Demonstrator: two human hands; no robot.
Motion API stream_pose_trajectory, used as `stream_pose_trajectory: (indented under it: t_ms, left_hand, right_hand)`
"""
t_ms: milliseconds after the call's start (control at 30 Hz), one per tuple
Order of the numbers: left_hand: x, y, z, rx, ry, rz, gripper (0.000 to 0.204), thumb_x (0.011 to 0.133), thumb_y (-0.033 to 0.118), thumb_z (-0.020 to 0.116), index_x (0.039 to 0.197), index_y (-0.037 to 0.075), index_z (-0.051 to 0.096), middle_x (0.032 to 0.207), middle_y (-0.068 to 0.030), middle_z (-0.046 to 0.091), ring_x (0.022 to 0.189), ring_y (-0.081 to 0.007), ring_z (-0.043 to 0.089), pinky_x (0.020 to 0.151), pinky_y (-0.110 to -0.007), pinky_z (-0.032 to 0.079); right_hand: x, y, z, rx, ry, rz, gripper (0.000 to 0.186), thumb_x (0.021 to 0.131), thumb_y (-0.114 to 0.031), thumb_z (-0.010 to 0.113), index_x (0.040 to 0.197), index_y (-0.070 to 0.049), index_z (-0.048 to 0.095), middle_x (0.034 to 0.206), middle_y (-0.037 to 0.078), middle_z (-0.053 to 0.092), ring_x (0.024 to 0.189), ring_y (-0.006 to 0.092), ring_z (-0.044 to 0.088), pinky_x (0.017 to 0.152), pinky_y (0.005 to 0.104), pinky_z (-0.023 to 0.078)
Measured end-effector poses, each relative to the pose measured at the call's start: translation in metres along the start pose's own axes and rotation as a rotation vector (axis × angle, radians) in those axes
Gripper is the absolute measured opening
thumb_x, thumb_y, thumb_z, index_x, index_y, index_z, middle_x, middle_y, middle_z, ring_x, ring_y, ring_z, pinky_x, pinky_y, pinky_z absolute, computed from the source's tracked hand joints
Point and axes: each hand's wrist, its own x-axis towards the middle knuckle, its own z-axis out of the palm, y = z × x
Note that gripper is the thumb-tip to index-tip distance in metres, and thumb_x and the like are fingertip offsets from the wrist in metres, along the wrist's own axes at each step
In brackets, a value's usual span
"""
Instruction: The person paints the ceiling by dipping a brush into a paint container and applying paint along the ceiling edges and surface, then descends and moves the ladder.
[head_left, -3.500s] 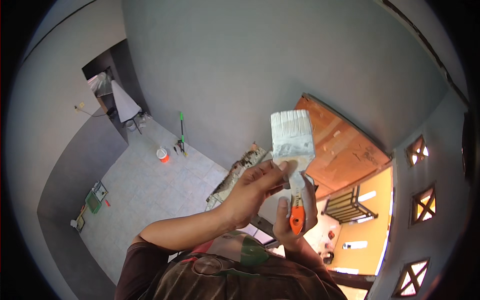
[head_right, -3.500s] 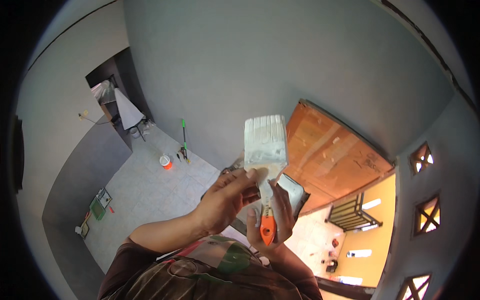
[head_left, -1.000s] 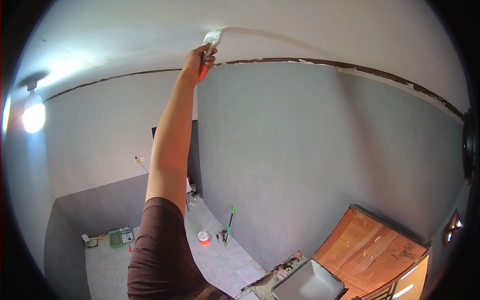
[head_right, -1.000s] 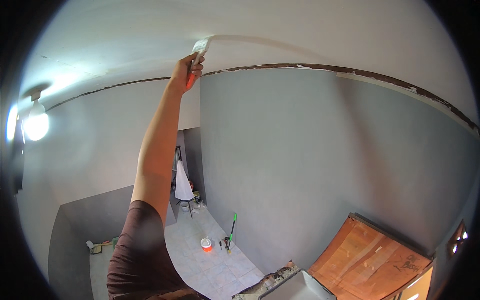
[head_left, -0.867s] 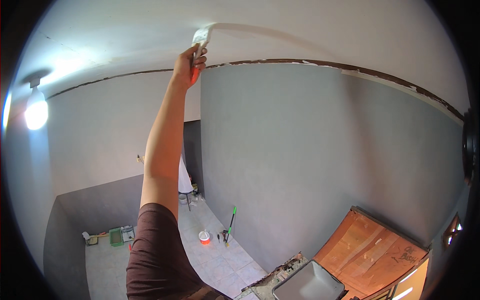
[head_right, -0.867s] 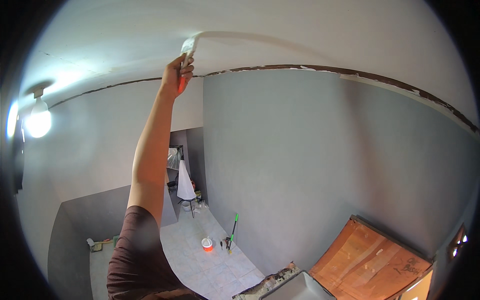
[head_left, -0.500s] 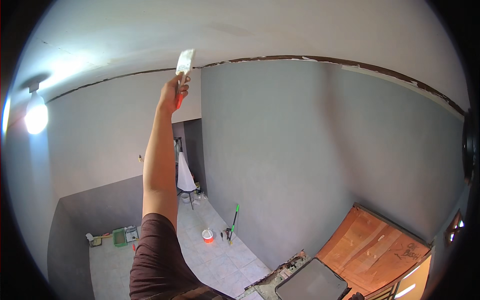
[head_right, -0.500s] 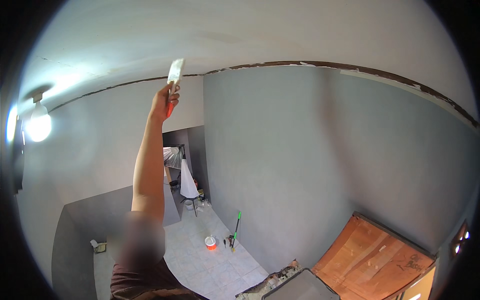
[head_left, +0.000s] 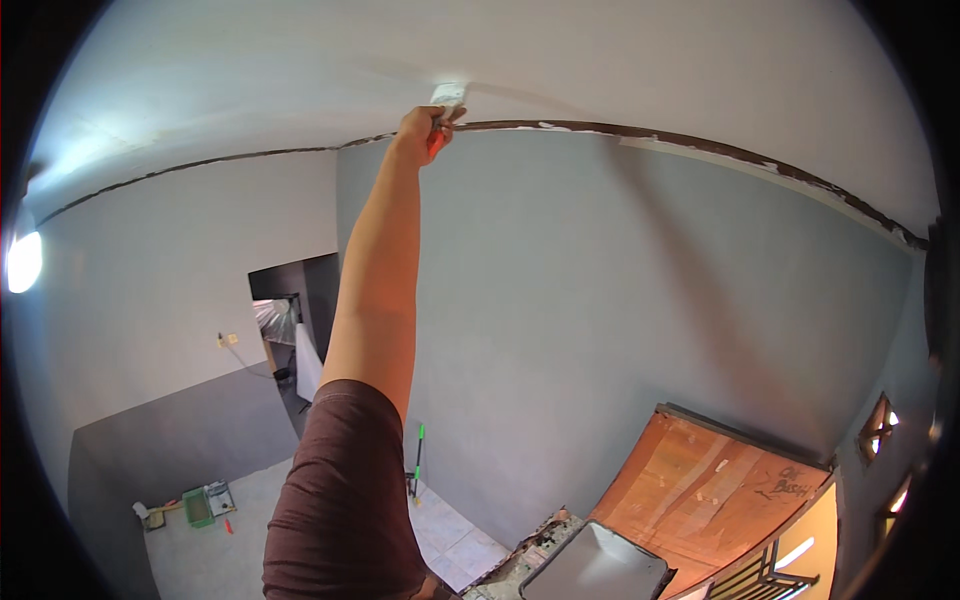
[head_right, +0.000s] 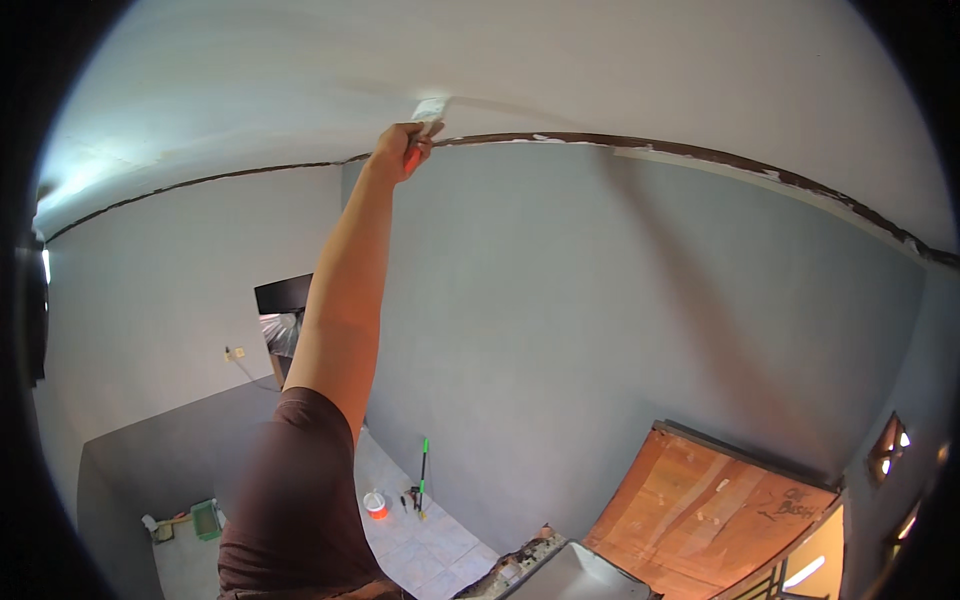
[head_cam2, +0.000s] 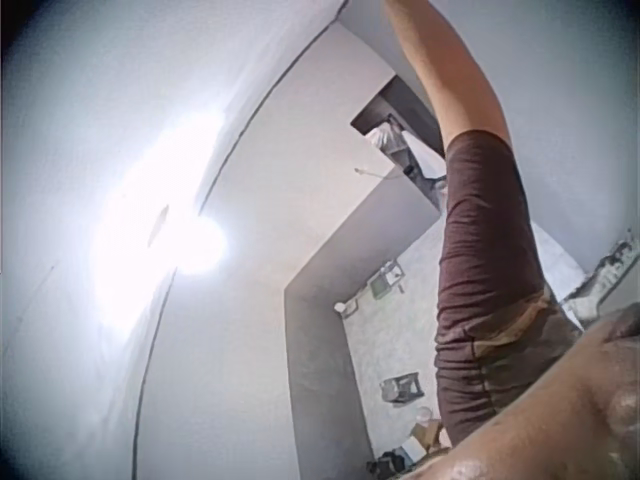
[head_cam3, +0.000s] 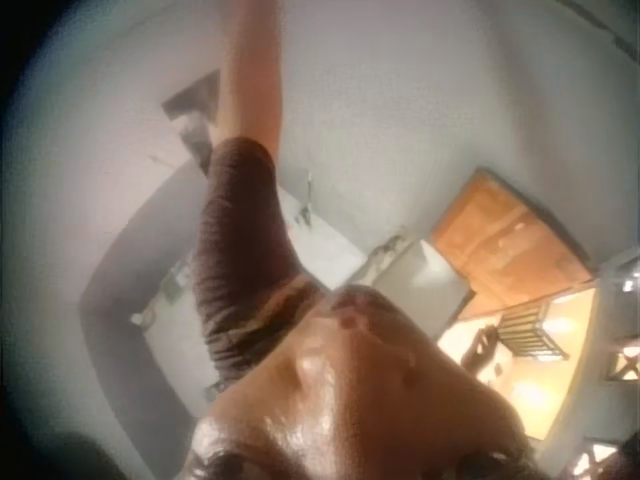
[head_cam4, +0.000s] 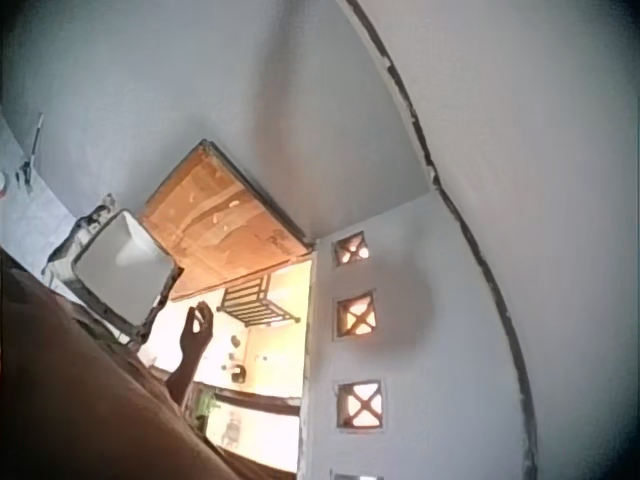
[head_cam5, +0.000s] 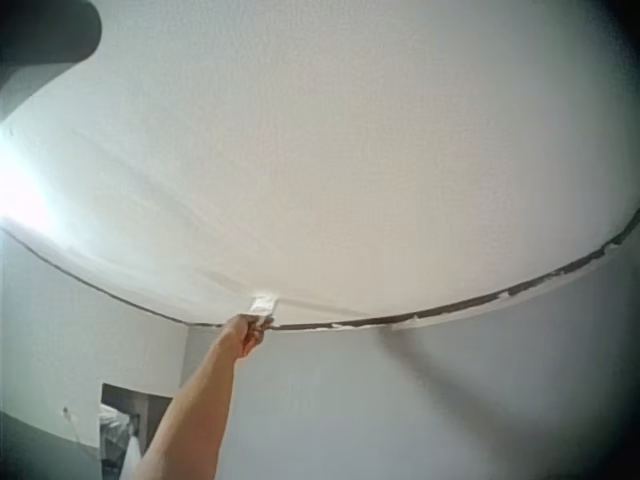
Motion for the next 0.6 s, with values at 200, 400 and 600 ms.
stream_pose_trajectory:
  t_ms: [200, 400, 600]
  left_hand:
    - [-0.004, 0.004, 0.012, 0.064, 0.062, 0.141, 0.030, 0.104, 0.009, 0.041, 0.125, -0.012, 0.048, 0.104, -0.0178, 0.069, 0.060, -0.0059, 0.045, 0.048, -0.019, 0.042]
    - [-0.031, 0.025, -0.016, 0.021, -0.058, 0.237, 0.029, 0.104, 0.012, 0.043, 0.124, -0.009, 0.047, 0.103, -0.0138, 0.066, 0.060, -0.0066, 0.044, 0.049, -0.019, 0.041]
    - [-0.087, 0.050, -0.056, -0.081, -0.222, 0.348, 0.025, 0.105, 0.012, 0.043, 0.120, -0.007, 0.047, 0.102, -0.0104, 0.059, 0.063, -0.0069, 0.040, 0.050, -0.018, 0.038]
  right_hand:
    - [-0.014, 0.013, 0.007, 0.005, 0.036, 0.038, 0.037, 0.098, -0.020, 0.069, 0.129, 0.001, 0.063, 0.124, 0.013, 0.069, 0.109, 0.0220, 0.066, 0.091, 0.0342, 0.055]
    - [0.002, 0.029, 0.016, 0.003, -0.038, 0.035, 0.037, 0.098, -0.019, 0.070, 0.128, 0.001, 0.064, 0.122, 0.013, 0.069, 0.108, 0.0220, 0.066, 0.090, 0.0342, 0.055]
    - [0.023, 0.006, 0.016, -0.002, -0.077, 0.005, 0.036, 0.097, -0.018, 0.070, 0.127, 0.001, 0.064, 0.121, 0.013, 0.069, 0.107, 0.0219, 0.067, 0.089, 0.0342, 0.056]
